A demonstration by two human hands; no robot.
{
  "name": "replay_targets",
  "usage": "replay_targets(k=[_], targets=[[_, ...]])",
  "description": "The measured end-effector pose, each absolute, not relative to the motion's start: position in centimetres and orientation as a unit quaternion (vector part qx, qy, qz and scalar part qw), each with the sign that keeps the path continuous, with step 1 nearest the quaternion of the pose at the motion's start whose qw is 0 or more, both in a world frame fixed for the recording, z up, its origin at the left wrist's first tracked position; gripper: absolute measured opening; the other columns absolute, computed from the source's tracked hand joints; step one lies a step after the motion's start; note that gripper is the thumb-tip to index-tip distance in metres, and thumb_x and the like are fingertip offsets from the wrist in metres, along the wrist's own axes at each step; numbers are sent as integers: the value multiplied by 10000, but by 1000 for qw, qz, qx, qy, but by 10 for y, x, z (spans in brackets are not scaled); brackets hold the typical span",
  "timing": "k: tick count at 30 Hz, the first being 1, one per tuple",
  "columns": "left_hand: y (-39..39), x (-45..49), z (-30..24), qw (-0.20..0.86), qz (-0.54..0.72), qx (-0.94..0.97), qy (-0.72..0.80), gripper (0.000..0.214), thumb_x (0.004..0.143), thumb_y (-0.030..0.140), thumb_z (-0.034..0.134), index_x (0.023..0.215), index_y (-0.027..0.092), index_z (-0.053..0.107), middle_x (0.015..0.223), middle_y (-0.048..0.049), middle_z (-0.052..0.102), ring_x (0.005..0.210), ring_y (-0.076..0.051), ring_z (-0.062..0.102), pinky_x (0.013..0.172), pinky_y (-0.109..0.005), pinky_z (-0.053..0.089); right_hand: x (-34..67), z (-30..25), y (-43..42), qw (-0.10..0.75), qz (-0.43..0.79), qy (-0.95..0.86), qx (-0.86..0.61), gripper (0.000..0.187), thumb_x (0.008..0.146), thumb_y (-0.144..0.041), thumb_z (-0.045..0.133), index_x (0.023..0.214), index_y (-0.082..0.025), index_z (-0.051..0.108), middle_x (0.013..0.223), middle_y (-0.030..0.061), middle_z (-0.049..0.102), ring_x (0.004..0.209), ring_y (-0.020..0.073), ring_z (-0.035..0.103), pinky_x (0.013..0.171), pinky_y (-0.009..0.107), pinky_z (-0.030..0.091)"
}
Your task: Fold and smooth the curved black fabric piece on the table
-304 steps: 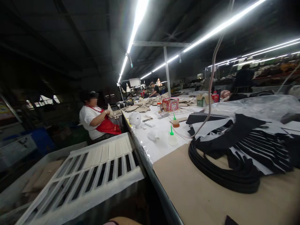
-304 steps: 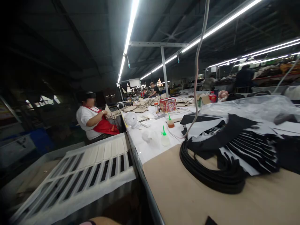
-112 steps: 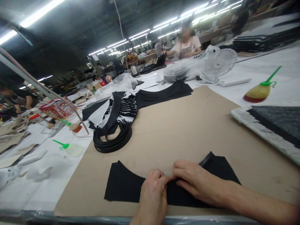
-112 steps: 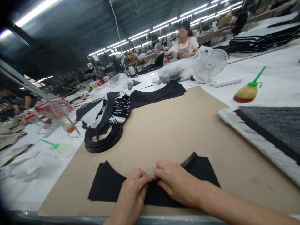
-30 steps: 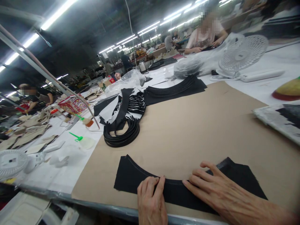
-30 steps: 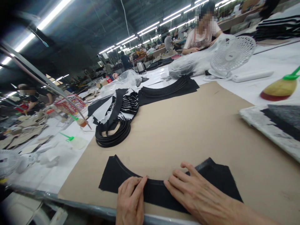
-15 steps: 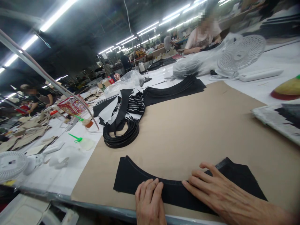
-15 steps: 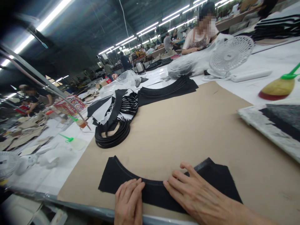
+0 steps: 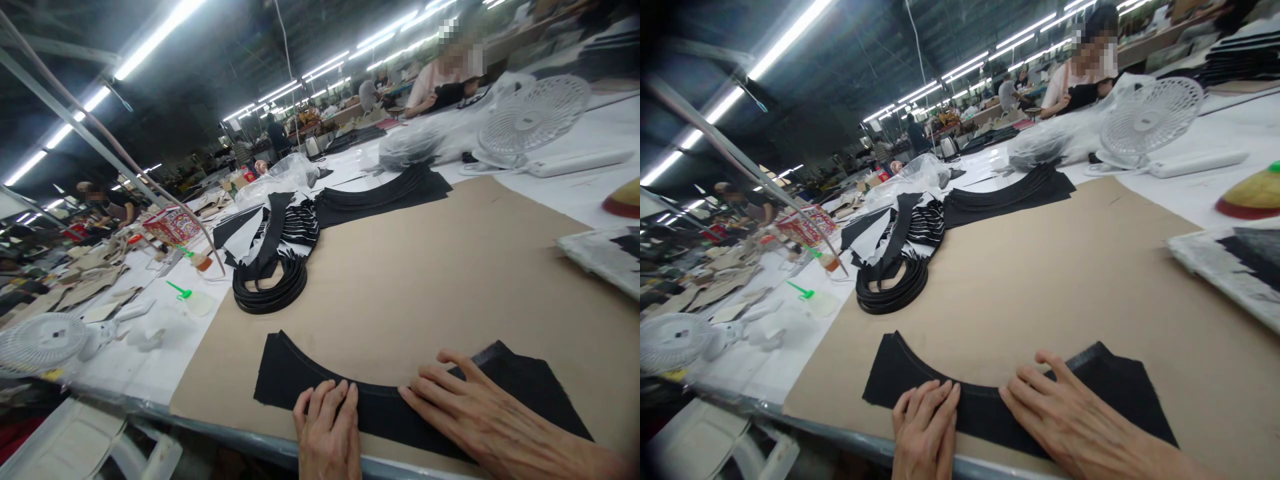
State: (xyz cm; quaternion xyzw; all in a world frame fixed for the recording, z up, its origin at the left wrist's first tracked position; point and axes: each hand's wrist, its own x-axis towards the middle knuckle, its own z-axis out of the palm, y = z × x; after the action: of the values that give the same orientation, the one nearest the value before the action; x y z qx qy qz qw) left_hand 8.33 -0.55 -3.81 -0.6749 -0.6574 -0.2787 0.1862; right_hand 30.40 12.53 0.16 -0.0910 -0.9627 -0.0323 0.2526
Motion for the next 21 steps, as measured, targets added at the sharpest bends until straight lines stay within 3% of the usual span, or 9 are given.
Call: replay_targets(k=[6,13,18,21], targets=[[-10,67,-40,180,-301,-644,-680,325,924,151,464,1173,261,642,1128,-17,701,1087,-178,594,917,-350,402,306,-10,125,236,-55,-966,-93,513,790,33,324,1172,-166,602,1047,30,645,977,227,555,1000,488,243],[-9,54,-37,204,-256,-653,-683,291,938,187,496,1182,232,648,1164,-34,695,1103,-197,581,953,-374,345,313,-25,125,183,-41,-978,-91,579,798,19,380,1325,-183,512,1189,54,629,1088,252,545,1014,524,295],[-9,51,-37,210,-250,-663,-674,306,938,194,484,1204,237,630,1182,-34,686,1106,-186,583,956,-349,349,309,-5,134,147,52,-982,-103,580,774,-30,466,1309,-250,501,1176,36,630,1010,219,592,962,452,346],[-11,41,-35,196,-247,-675,-667,315,932,196,489,1212,256,620,1188,-30,683,1118,-188,583,967,-354,338,305,15,140,133,121,-973,-142,519,814,-84,479,1312,-229,475,1119,67,642,950,212,604,906,416,378]])
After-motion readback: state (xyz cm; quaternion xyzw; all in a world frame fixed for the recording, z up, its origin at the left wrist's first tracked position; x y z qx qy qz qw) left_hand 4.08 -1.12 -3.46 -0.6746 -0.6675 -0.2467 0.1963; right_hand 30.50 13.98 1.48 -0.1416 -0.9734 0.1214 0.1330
